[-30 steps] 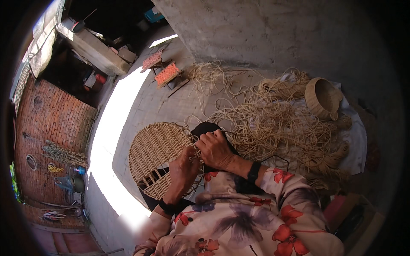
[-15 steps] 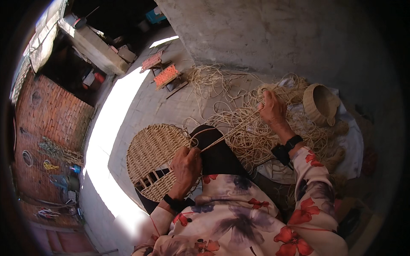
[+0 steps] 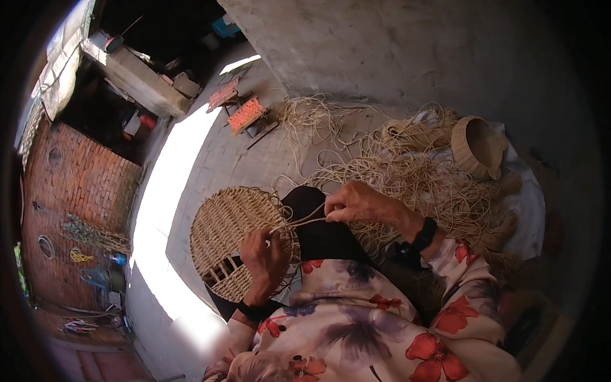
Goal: Weaving the circular base of a basket using straw-like strips.
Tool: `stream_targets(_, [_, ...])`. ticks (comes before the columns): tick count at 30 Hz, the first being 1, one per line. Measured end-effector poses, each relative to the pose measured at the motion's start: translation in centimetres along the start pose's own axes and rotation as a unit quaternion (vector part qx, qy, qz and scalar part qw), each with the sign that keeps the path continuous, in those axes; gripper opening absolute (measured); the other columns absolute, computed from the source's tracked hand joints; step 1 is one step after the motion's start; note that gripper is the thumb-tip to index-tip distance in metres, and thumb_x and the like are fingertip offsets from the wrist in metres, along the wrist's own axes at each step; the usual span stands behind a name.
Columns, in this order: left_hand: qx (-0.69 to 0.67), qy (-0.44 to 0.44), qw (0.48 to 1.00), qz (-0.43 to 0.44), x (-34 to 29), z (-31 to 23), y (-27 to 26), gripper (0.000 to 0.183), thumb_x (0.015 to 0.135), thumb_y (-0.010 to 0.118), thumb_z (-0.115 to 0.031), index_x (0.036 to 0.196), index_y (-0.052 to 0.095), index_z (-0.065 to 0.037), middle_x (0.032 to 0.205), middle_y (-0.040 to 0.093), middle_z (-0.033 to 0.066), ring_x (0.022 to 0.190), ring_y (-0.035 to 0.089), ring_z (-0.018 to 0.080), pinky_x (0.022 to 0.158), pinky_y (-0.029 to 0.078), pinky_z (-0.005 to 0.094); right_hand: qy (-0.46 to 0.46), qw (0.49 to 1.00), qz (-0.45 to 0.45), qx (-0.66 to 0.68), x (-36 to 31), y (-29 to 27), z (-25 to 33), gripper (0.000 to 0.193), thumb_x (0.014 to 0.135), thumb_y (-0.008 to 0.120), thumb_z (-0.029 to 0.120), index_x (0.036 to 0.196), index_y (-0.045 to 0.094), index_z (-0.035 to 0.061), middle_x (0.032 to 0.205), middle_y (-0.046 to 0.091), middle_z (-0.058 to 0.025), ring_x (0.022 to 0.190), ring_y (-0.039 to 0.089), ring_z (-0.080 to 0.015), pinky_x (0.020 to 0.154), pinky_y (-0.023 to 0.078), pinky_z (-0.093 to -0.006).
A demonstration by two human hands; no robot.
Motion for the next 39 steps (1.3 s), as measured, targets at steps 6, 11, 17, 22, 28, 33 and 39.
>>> stream_targets(6, [0.036, -0.032, 0.998, 0.032, -1.0, 2.7, 0.1, 0.013, 0.084, 0.069, -0.015, 0.081, 0.060, -0.005, 0.074, 0.057, 0.0137, 0.074, 0.055, 0.0338, 0.070, 0.040, 0.0440, -0.057, 0.973, -0.121, -0.187, 2.0, 5.0, 0.3, 0.023, 0.085, 0.072, 0.022, 0.083, 0.056, 0.0046, 0.067, 0.061, -0.0137, 0.064, 0.063, -0.0344, 0.058, 0.047, -0.0432])
stream_targets(11, [-0.014, -0.037, 0.999, 0.026, -1.2, 2.8, -0.4, 0.015, 0.085, 0.068, -0.017, 0.080, 0.059, -0.006, 0.074, 0.056, 0.0146, 0.074, 0.054, 0.0346, 0.072, 0.039, 0.0443, 0.186, 0.866, -0.283, -0.368, -7.0, -9.4, -16.5, 0.012, 0.087, 0.062, 0.016, 0.086, 0.058, 0.0054, 0.062, 0.057, -0.0146, 0.058, 0.062, -0.0353, 0.050, 0.047, -0.0477])
stream_targets(17, [-0.022, -0.062, 0.997, 0.045, -1.5, 3.1, -0.5, 0.015, 0.088, 0.064, -0.016, 0.082, 0.056, -0.005, 0.078, 0.054, 0.0151, 0.078, 0.053, 0.0360, 0.071, 0.039, 0.0459, 0.197, 0.869, -0.243, -0.383, -8.5, -10.3, -17.2, 0.014, 0.085, 0.063, 0.013, 0.095, 0.066, 0.0046, 0.081, 0.065, -0.0134, 0.075, 0.066, -0.0310, 0.066, 0.052, -0.0458])
stream_targets(22, [-0.021, -0.077, 0.996, 0.044, -1.4, 3.6, -0.4, 0.016, 0.088, 0.063, -0.015, 0.083, 0.056, -0.002, 0.077, 0.055, 0.0172, 0.075, 0.052, 0.0376, 0.070, 0.039, 0.0473, -0.075, 0.982, -0.141, -0.100, 0.1, 1.9, 0.2, 0.026, 0.082, 0.075, 0.028, 0.093, 0.063, 0.0071, 0.091, 0.059, -0.0087, 0.084, 0.063, -0.0304, 0.073, 0.051, -0.0408])
stream_targets(28, [-0.022, -0.079, 0.995, 0.059, -1.8, 4.4, -0.4, 0.019, 0.091, 0.062, -0.017, 0.087, 0.053, -0.001, 0.078, 0.050, 0.0176, 0.075, 0.051, 0.0375, 0.070, 0.039, 0.0470, -0.045, 0.965, -0.173, -0.189, -0.3, 1.6, -3.2, 0.027, 0.083, 0.073, 0.023, 0.084, 0.053, 0.0052, 0.080, 0.056, -0.0115, 0.073, 0.060, -0.0338, 0.068, 0.048, -0.0467])
stream_targets(33, [-0.038, -0.089, 0.993, 0.065, -1.8, 4.3, -1.0, 0.020, 0.091, 0.064, -0.017, 0.086, 0.053, -0.001, 0.079, 0.052, 0.0180, 0.075, 0.053, 0.0376, 0.069, 0.041, 0.0463, 0.352, 0.775, -0.254, -0.458, -14.2, -13.2, -22.9, 0.017, 0.084, 0.065, 0.016, 0.085, 0.070, -0.0003, 0.074, 0.066, -0.0172, 0.068, 0.065, -0.0354, 0.060, 0.052, -0.0463])
stream_targets(39, [-0.067, -0.112, 0.988, 0.083, -2.1, 5.3, -1.8, 0.019, 0.091, 0.065, -0.017, 0.088, 0.057, 0.000, 0.076, 0.056, 0.0185, 0.071, 0.057, 0.0369, 0.066, 0.044, 0.0445, 0.184, 0.919, -0.176, -0.301, -7.5, -6.5, -13.3, 0.025, 0.082, 0.066, 0.021, 0.069, 0.061, 0.0004, 0.061, 0.058, -0.0172, 0.056, 0.059, -0.0311, 0.056, 0.046, -0.0435])
Point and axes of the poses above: each hand's wrist, its own x-axis towards the middle knuckle, its own y-axis out of the palm, z = x × y, the point moved 9 cm from there along x, towards the middle knuckle
